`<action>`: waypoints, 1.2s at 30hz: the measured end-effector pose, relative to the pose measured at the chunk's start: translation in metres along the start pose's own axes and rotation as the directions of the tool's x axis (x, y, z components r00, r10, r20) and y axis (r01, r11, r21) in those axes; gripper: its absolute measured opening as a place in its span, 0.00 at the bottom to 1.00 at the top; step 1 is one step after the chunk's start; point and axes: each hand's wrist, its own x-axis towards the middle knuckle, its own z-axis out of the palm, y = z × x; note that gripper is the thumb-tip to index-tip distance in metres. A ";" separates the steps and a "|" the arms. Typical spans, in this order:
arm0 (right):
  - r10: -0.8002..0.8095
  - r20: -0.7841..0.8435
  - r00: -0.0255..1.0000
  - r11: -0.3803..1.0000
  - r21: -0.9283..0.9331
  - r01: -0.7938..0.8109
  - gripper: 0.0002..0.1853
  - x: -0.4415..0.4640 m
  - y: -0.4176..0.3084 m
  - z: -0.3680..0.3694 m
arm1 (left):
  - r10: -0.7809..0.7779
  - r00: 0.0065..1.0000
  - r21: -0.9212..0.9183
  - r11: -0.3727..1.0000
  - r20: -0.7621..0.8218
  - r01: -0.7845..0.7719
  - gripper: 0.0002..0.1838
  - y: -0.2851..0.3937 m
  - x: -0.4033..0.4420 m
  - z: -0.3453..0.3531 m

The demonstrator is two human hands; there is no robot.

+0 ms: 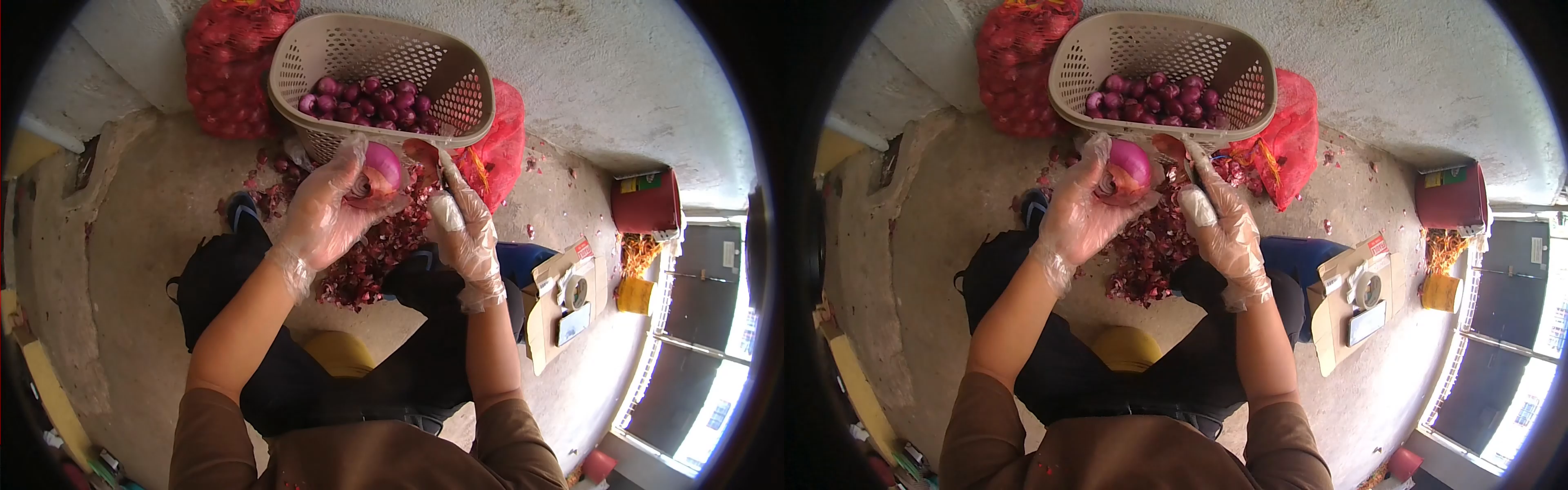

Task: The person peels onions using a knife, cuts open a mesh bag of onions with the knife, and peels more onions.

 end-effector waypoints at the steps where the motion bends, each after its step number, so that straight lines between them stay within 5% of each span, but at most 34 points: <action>1: -0.005 -0.005 1.000 0.999 -0.036 0.005 0.29 0.000 0.001 -0.003 | 0.024 1.000 -0.001 1.000 0.003 -0.024 0.20 -0.001 0.001 -0.008; 4: -0.125 0.007 0.992 0.971 -0.205 0.124 0.30 0.009 0.019 -0.006 | 0.070 0.995 0.031 0.997 -0.074 -0.067 0.17 -0.001 0.001 -0.009; 9: -0.004 0.113 0.994 0.793 -0.605 0.072 0.36 0.010 0.025 -0.012 | 0.077 0.995 0.041 0.996 -0.069 -0.074 0.18 0.002 0.005 -0.012; 11: 0.064 0.124 0.990 0.807 -0.590 0.022 0.38 0.009 0.023 -0.011 | 0.077 0.997 0.070 0.995 -0.001 -0.077 0.20 -0.002 0.010 -0.027; 15: 0.307 0.173 0.936 0.914 -0.328 -0.239 0.39 0.003 -0.016 -0.011 | 0.084 0.985 0.189 0.980 -0.153 -0.054 0.27 -0.001 0.005 -0.002; 22: 0.092 0.290 0.953 0.976 0.163 -0.144 0.40 -0.008 -0.018 -0.001 | 0.167 0.980 0.382 0.917 -0.109 -0.114 0.33 -0.015 0.006 -0.015; 29: -0.057 0.183 0.981 0.985 0.168 0.026 0.37 -0.003 0.011 0.016 | 0.101 0.984 0.171 0.982 -0.149 -0.075 0.34 -0.022 0.002 -0.006; 36: 0.135 0.086 0.987 0.979 0.140 -0.146 0.33 -0.001 0.004 0.019 | 0.145 0.972 0.136 0.983 -0.185 -0.121 0.33 -0.021 0.002 -0.002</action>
